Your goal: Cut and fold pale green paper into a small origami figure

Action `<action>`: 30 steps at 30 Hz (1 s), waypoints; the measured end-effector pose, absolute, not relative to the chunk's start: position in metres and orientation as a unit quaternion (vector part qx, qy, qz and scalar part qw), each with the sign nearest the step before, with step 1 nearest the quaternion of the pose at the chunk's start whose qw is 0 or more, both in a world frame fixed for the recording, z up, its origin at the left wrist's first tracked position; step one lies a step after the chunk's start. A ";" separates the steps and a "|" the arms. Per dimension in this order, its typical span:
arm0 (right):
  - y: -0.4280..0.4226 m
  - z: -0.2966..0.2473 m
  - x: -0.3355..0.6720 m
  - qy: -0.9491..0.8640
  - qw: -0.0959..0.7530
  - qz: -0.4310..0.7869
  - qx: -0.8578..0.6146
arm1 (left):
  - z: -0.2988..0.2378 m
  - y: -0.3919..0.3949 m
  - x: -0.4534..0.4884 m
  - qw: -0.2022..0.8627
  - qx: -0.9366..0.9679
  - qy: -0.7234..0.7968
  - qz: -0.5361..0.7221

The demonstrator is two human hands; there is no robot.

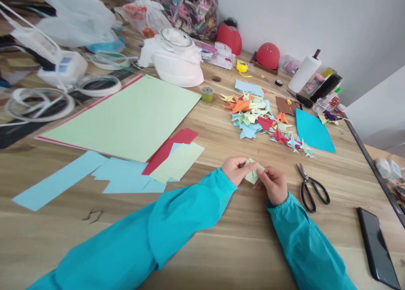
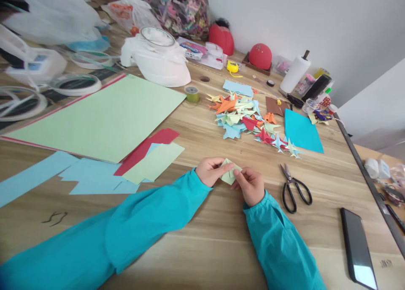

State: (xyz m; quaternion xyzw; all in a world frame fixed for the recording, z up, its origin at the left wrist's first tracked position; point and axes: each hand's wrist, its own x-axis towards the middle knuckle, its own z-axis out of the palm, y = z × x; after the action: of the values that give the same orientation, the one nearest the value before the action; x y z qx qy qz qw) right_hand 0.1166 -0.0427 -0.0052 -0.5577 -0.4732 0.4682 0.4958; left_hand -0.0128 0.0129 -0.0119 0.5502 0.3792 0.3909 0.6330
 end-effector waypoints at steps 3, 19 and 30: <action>-0.042 -0.005 0.117 -0.482 0.488 0.471 -0.555 | -0.012 0.013 -0.013 0.623 0.558 0.383 0.392; -0.042 -0.007 0.119 -0.500 0.471 0.458 -0.564 | -0.011 0.012 -0.013 0.634 0.562 0.403 0.345; -0.043 -0.009 0.118 -0.528 0.453 0.421 -0.582 | -0.013 0.012 -0.014 0.611 0.584 0.404 0.349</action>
State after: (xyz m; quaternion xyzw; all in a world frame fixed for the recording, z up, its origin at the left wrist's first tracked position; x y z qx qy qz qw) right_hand 0.1181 -0.0430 -0.0093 -0.5819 -0.5276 0.4214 0.4533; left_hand -0.0140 0.0117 -0.0126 0.5839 0.4042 0.3489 0.6115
